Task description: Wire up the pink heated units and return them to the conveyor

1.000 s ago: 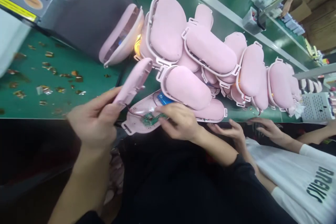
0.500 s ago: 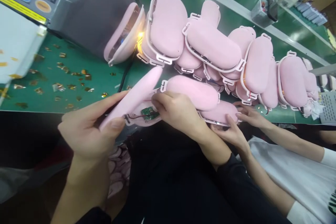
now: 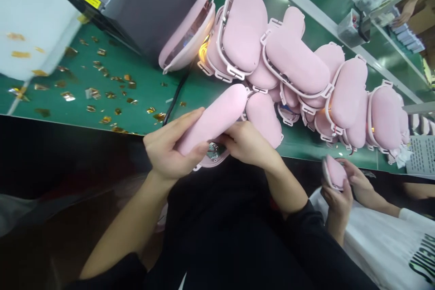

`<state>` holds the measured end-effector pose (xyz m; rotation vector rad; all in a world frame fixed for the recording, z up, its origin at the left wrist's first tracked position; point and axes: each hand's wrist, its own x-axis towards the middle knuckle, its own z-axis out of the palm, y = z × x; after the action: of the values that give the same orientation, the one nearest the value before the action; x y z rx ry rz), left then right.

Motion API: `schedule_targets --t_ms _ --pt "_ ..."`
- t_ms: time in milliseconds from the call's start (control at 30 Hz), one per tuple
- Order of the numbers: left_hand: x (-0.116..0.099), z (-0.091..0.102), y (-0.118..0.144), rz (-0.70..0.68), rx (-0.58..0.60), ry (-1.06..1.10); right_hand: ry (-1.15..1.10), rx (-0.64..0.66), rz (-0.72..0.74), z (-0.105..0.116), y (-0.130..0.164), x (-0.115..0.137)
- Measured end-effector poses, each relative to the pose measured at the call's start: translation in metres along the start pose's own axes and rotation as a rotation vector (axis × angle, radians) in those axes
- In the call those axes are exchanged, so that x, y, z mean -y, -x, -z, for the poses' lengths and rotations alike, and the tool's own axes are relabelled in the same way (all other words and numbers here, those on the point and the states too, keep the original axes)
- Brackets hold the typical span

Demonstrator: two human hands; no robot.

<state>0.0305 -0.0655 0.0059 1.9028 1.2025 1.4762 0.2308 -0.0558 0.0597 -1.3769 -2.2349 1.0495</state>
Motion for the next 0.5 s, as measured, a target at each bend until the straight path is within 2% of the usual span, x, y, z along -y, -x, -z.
schedule_targets --t_ms 100,267,400,500 --pt "0.008 -0.007 0.000 0.013 -0.024 -0.014 -0.016 0.046 -0.007 0.007 -0.002 -0.001" --pt "0.015 -0.006 -0.006 0.026 -0.034 -0.043 -0.038 0.082 0.051 0.013 -0.008 -0.003" --pt "0.013 -0.003 -0.009 -0.027 0.041 -0.021 -0.038 0.080 0.041 0.011 -0.005 -0.004" --pt "0.007 0.003 -0.008 -0.077 0.108 -0.022 -0.028 0.009 0.035 0.007 -0.001 -0.005"
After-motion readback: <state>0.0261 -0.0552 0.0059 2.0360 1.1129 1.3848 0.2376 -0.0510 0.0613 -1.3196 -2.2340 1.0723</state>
